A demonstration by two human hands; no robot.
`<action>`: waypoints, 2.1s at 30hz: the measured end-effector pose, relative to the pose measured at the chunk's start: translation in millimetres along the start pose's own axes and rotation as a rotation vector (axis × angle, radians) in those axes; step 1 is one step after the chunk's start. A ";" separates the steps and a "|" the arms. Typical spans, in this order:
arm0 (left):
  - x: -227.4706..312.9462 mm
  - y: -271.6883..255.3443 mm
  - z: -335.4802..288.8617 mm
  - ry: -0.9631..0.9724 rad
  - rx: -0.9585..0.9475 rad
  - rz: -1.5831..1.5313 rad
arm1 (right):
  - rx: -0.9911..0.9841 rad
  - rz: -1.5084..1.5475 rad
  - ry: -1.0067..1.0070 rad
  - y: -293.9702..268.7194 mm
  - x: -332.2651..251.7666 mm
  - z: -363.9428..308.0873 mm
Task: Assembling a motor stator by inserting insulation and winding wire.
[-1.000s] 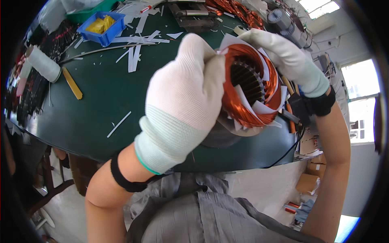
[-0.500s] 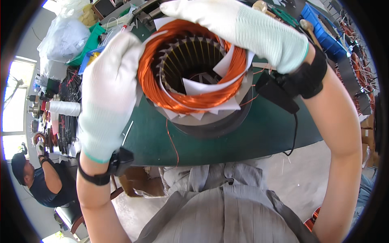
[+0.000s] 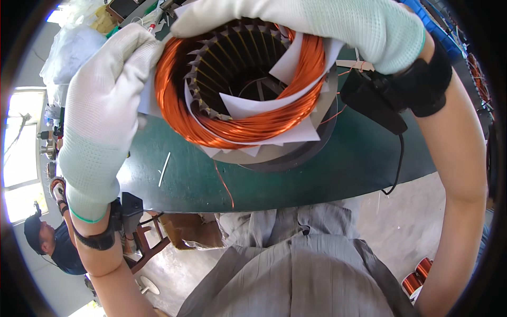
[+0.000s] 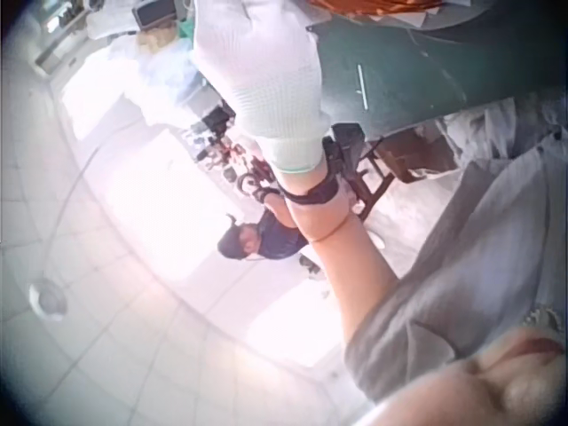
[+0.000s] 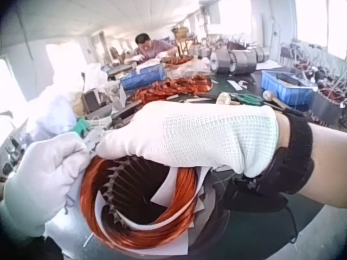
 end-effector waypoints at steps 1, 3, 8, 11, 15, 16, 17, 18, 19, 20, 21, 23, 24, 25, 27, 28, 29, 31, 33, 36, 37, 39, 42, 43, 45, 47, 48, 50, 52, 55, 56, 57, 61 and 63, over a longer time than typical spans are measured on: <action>-12.5 -10.4 -13.7 -0.031 0.045 0.111 | 0.101 0.114 -0.094 14.8 -1.1 21.8; -49.0 -11.9 -8.4 0.282 0.214 0.228 | 0.214 0.290 -0.115 32.7 -2.4 35.7; -9.4 -9.6 -7.1 -0.122 -0.085 0.097 | 0.374 -0.016 -0.012 43.7 -13.8 0.2; -36.8 -6.7 -12.9 0.226 0.257 0.231 | 0.152 -0.046 -0.406 19.5 34.2 53.4; -32.6 0.5 1.1 0.303 0.135 0.097 | 0.296 0.018 0.008 31.9 1.5 27.2; -35.4 5.7 3.9 0.305 0.135 0.091 | 0.276 0.467 0.481 24.5 -29.4 36.6; -38.0 5.7 1.1 0.231 0.130 0.014 | 0.272 0.460 0.475 20.7 -25.6 37.8; -36.7 1.4 -7.7 0.149 0.134 -0.053 | 0.167 0.210 0.368 13.1 -18.5 37.4; -26.4 0.7 -10.2 0.104 0.129 -0.144 | 0.080 -0.055 0.295 1.3 -11.6 25.9; -6.5 5.5 -16.7 -0.025 0.088 -0.277 | 0.339 -0.346 -0.278 15.6 19.3 17.5; -15.0 -6.3 -23.3 -0.084 0.149 -0.220 | 0.386 0.453 0.079 39.9 6.8 46.8; -11.9 -10.0 -20.3 -0.167 -0.070 -0.293 | 0.356 0.167 -0.037 40.5 38.6 48.0; -14.5 -13.3 -18.2 -0.162 -0.047 -0.296 | 0.471 0.102 -0.247 48.1 38.3 52.4; -17.0 -17.4 -17.1 -0.160 -0.096 -0.292 | 0.304 0.482 0.246 38.1 4.1 48.6; -23.5 -12.0 -17.3 -0.069 -0.117 -0.308 | 0.384 0.500 0.255 40.4 6.0 44.5; -30.5 -7.2 -17.1 0.030 -0.073 -0.225 | 0.358 0.397 0.255 37.1 6.2 44.6; -35.6 -7.4 -16.8 0.126 -0.031 -0.140 | 0.359 0.240 0.173 36.4 8.7 44.9; -45.5 -17.1 -13.7 0.082 -0.100 -0.284 | 0.356 0.237 0.167 37.2 4.3 47.3; -69.7 -36.9 2.4 0.164 -0.179 -0.282 | 0.355 0.537 0.397 36.7 0.0 41.6; -131.4 -69.2 6.0 0.029 0.184 -0.305 | 0.371 0.489 0.372 36.4 -5.7 44.9; -154.6 -67.9 10.2 -0.033 0.228 -0.192 | 0.387 0.492 0.359 35.6 -8.4 45.7; -179.0 -52.1 8.0 0.011 0.098 0.142 | 0.388 0.498 0.341 36.3 -8.6 49.4; -191.6 -22.0 18.7 0.016 0.062 0.329 | 0.389 0.632 0.403 33.8 -12.9 50.1; -194.9 -13.6 19.7 -0.023 0.069 0.359 | 0.375 0.632 0.410 32.4 -16.5 51.6; -197.4 4.0 24.0 0.055 0.093 0.395 | 0.358 0.644 0.406 32.3 -15.3 51.1; -196.3 7.6 39.2 0.070 0.090 0.358 | 0.371 0.595 0.487 31.3 -13.4 51.1; -199.5 8.0 51.5 0.056 0.116 0.355 | 0.374 0.629 0.480 32.4 -14.2 50.5; -214.5 3.8 69.1 -0.028 0.112 0.416 | 0.367 0.657 0.462 34.0 -16.3 53.5; -231.8 7.7 86.8 -0.020 0.122 0.459 | 0.364 0.701 0.485 35.2 -12.4 56.9; -241.6 10.6 109.5 -0.003 0.133 0.491 | 0.359 0.688 0.487 33.9 -13.1 54.9; -251.9 11.2 118.6 -0.136 0.179 0.423 | 0.370 0.704 0.476 35.1 -12.9 55.5; -251.4 11.0 125.9 -0.261 0.222 0.350 | 0.378 0.699 0.482 34.3 -11.9 54.1; -254.4 14.2 147.5 -0.293 0.353 0.401 | 0.383 0.698 0.491 34.4 -12.5 54.7; -256.1 11.6 163.9 -0.328 0.361 0.451 | 0.377 0.708 0.463 34.9 -11.2 55.0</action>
Point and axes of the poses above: each hand's wrist, its own z-axis towards the middle knuckle, its own y-axis out of the palm, x = y × z, the point moved 1 cm from there along z, towards the middle knuckle, and after that the axes turned 8 degrees about -x, right-handed, at the moved point
